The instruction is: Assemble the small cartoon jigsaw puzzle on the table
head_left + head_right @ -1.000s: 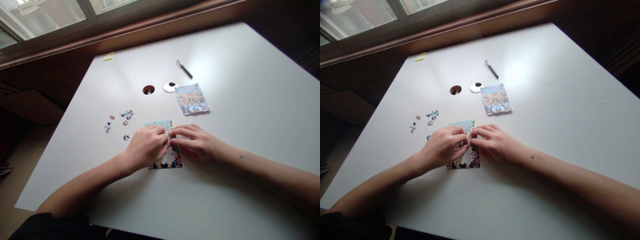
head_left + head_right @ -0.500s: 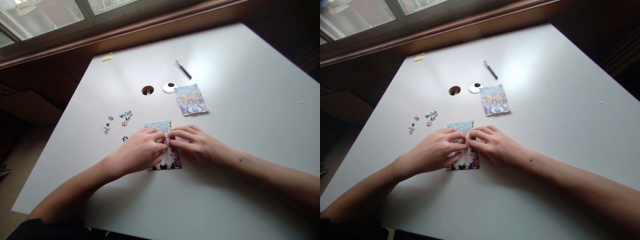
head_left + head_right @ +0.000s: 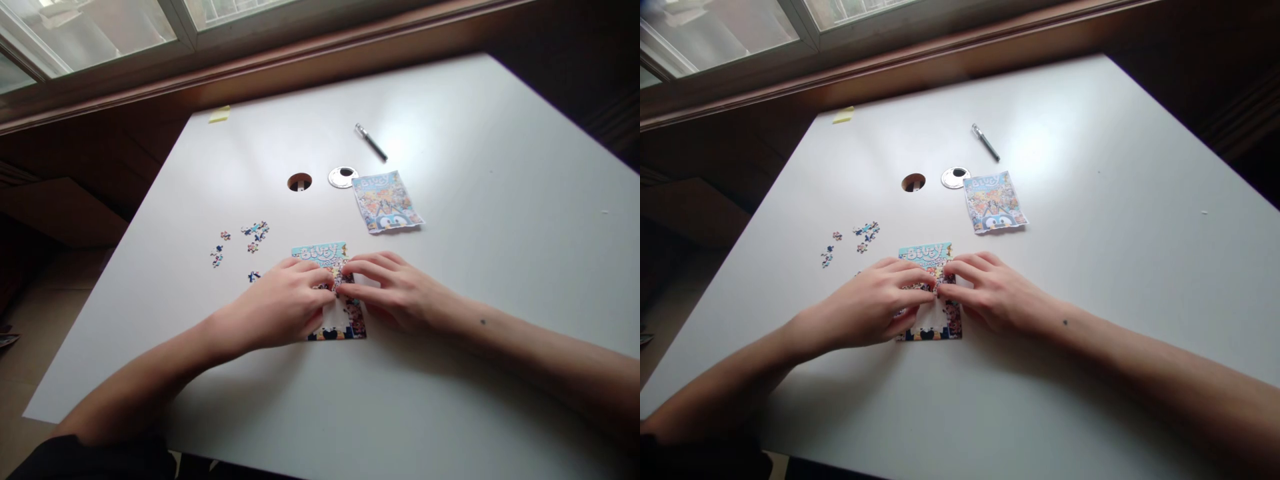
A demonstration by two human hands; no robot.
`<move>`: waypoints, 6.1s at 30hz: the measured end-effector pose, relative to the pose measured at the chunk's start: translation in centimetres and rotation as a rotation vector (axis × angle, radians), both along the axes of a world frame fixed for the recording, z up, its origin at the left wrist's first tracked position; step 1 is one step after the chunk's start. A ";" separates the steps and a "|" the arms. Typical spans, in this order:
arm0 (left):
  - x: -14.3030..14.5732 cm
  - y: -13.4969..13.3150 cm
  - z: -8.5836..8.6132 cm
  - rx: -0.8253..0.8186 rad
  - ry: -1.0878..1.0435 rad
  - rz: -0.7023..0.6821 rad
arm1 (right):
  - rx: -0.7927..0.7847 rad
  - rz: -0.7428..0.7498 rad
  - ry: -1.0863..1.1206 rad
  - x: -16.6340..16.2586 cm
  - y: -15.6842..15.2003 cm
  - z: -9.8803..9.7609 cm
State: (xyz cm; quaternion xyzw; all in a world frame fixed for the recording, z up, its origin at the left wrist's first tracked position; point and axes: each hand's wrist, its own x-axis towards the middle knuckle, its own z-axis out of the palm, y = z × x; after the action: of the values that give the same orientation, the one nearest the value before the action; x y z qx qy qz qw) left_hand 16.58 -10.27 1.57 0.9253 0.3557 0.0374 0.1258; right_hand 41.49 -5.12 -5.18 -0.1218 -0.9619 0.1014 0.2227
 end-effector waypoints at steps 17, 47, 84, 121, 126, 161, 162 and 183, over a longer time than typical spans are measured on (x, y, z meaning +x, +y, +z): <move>-5.0 -2.6 -4.6 0.207 -0.210 0.030 | -0.038 0.058 -0.018 0.1 0.0 0.7; -4.5 -2.7 -4.9 0.104 -0.294 0.059 | -0.101 -0.029 -0.081 -0.5 -0.8 0.9; -4.9 -2.7 -5.3 0.088 -0.243 0.031 | -0.034 0.014 -0.190 -0.5 -0.8 1.3; -5.1 -2.7 -5.3 0.119 -0.115 0.264 | -0.169 -0.177 -0.170 -0.1 -0.6 0.3; -5.0 -2.6 -5.1 0.113 -0.115 0.260 | -0.149 -0.174 -0.158 0.0 -0.6 0.3; -18.7 0.4 -0.5 0.088 -0.128 0.738 | -0.148 -0.158 -0.039 0.3 0.1 -0.8; -18.4 0.3 -0.8 0.060 -0.129 0.718 | -0.154 -0.165 -0.032 0.3 0.1 -0.8; -17.9 0.4 -1.7 0.065 -0.078 0.623 | -0.220 -0.329 -0.029 -0.7 -0.7 0.6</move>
State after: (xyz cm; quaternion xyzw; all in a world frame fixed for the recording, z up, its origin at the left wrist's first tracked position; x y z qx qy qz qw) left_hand -1.27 -9.82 -0.11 0.7734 0.6155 0.1208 0.0919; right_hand 40.81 -5.80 -4.54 -0.3023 -0.9153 0.1665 0.2077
